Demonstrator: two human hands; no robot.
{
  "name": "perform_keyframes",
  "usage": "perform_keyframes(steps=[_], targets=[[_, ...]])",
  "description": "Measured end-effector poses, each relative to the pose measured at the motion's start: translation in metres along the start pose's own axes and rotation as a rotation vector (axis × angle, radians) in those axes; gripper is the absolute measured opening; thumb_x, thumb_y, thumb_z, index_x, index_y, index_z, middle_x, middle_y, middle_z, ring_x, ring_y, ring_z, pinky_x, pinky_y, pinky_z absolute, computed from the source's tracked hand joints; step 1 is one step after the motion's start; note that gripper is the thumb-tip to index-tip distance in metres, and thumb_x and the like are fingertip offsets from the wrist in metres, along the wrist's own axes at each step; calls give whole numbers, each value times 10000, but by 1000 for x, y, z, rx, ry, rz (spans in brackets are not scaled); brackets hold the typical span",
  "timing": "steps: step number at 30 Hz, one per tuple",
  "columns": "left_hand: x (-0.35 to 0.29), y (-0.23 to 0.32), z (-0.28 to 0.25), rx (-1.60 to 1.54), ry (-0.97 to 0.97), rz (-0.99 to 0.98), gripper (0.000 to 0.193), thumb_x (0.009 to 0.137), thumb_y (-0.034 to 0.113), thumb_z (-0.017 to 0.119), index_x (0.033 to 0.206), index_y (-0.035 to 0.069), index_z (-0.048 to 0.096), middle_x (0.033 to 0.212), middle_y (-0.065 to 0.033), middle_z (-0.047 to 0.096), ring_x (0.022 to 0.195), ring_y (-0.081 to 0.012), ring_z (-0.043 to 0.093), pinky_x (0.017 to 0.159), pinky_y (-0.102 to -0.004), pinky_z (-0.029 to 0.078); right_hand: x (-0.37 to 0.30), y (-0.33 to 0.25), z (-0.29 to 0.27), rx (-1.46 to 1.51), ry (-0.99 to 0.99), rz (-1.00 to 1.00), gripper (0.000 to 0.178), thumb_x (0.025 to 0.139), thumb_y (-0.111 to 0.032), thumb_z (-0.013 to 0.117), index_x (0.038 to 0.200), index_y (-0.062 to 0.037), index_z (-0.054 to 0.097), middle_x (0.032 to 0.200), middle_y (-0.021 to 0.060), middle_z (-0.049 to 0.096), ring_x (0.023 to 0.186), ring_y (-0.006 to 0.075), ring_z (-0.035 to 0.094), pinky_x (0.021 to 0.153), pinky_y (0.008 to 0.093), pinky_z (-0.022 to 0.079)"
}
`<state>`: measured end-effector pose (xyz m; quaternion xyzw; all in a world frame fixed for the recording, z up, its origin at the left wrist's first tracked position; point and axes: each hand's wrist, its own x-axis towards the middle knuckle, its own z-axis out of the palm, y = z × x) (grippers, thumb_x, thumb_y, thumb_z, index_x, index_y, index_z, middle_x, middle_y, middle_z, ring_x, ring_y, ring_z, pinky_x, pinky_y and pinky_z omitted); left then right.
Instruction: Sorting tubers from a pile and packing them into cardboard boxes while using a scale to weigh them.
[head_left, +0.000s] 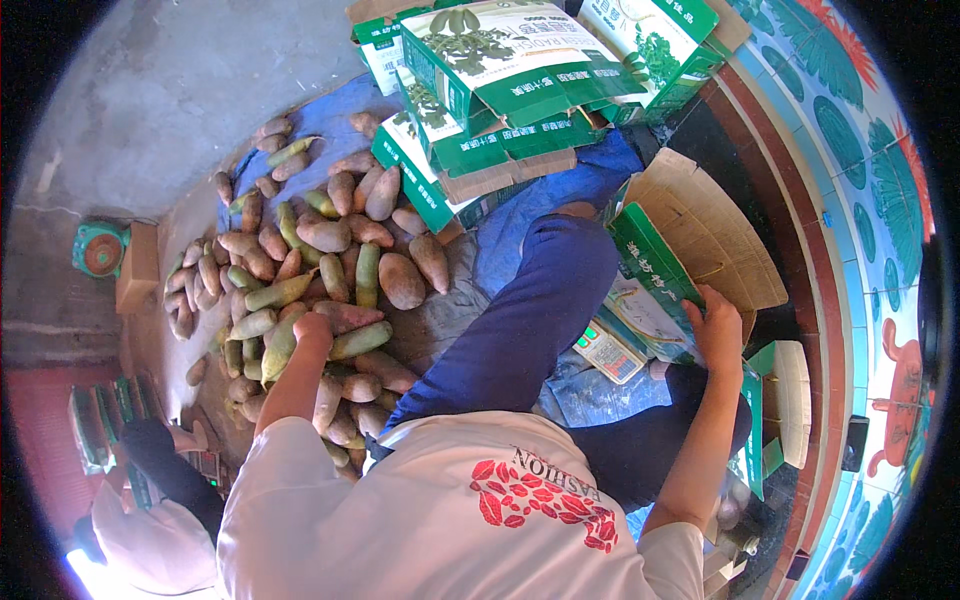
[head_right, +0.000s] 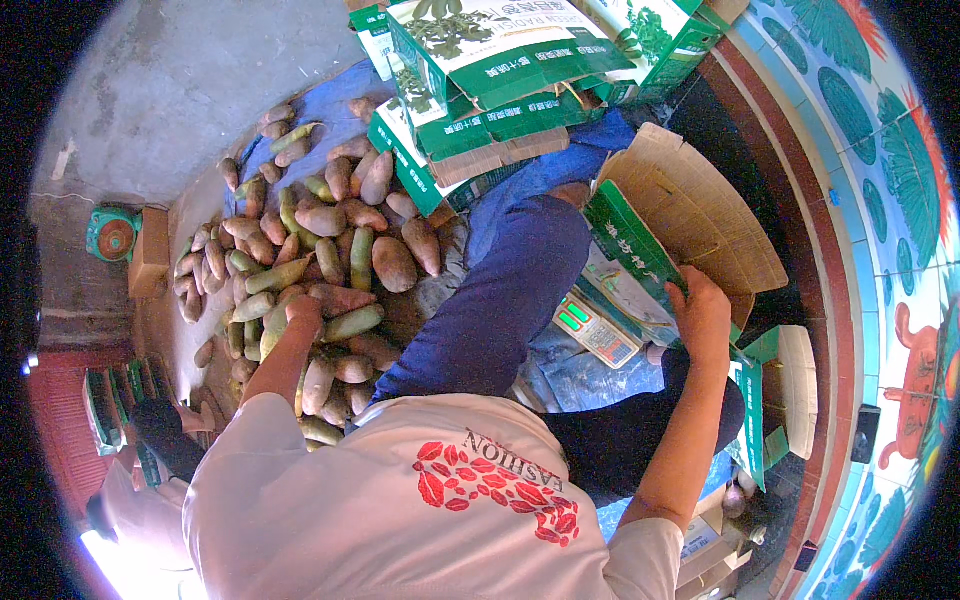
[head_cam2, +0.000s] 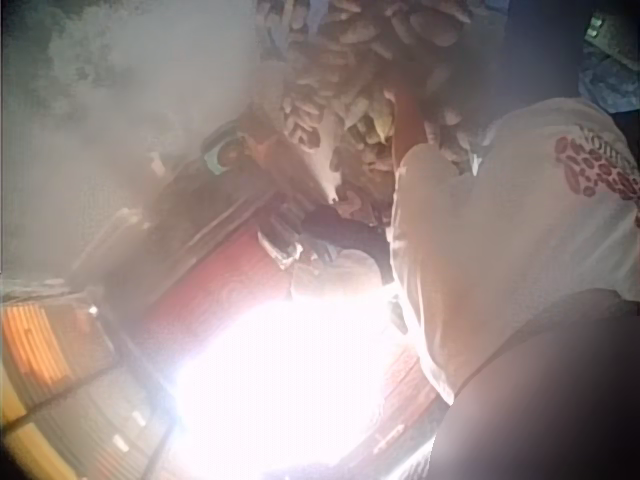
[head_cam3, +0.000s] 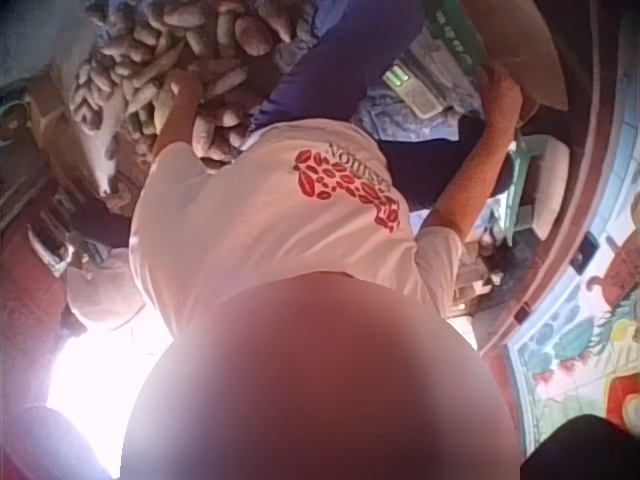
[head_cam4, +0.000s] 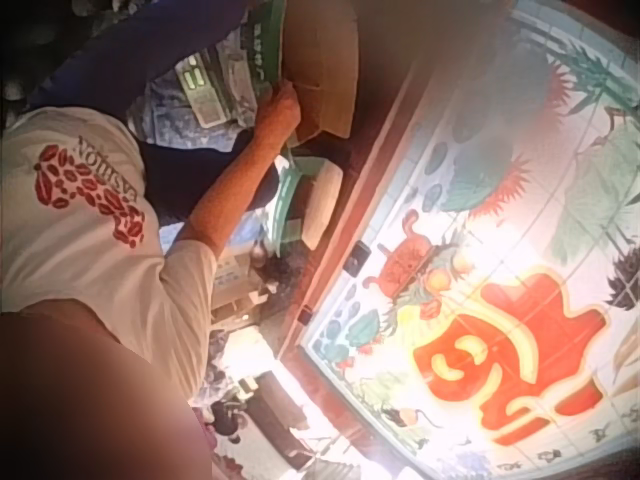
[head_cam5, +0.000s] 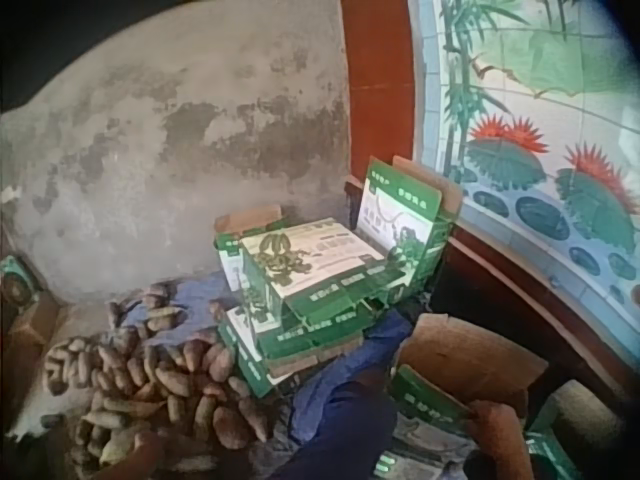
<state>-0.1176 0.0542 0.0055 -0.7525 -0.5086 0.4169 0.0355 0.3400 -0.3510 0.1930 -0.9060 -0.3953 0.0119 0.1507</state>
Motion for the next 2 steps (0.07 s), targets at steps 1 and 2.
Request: perform_keyframes(steps=[1, 2], targets=[[1, 0, 1, 4, 2, -1, 225, 832, 157, 556, 1038, 145, 646, 1087, -54, 619, 1002, -207, 601, 775, -321, 513, 0, 0, 0, -1, -2, -4, 238, 757, -171, 633, 945, -32, 587, 874, 195, 609, 821, 371, 581, 687, 432, 457], [1, 0, 1, 9, -3, 4, 231, 823, 167, 571, 1042, 143, 644, 1097, -57, 615, 1007, -209, 598, 780, -320, 511, 0, 0, 0, -1, -2, -5, 238, 757, -171, 633, 945, -32, 587, 874, 195, 609, 821, 371, 581, 687, 432, 457]])
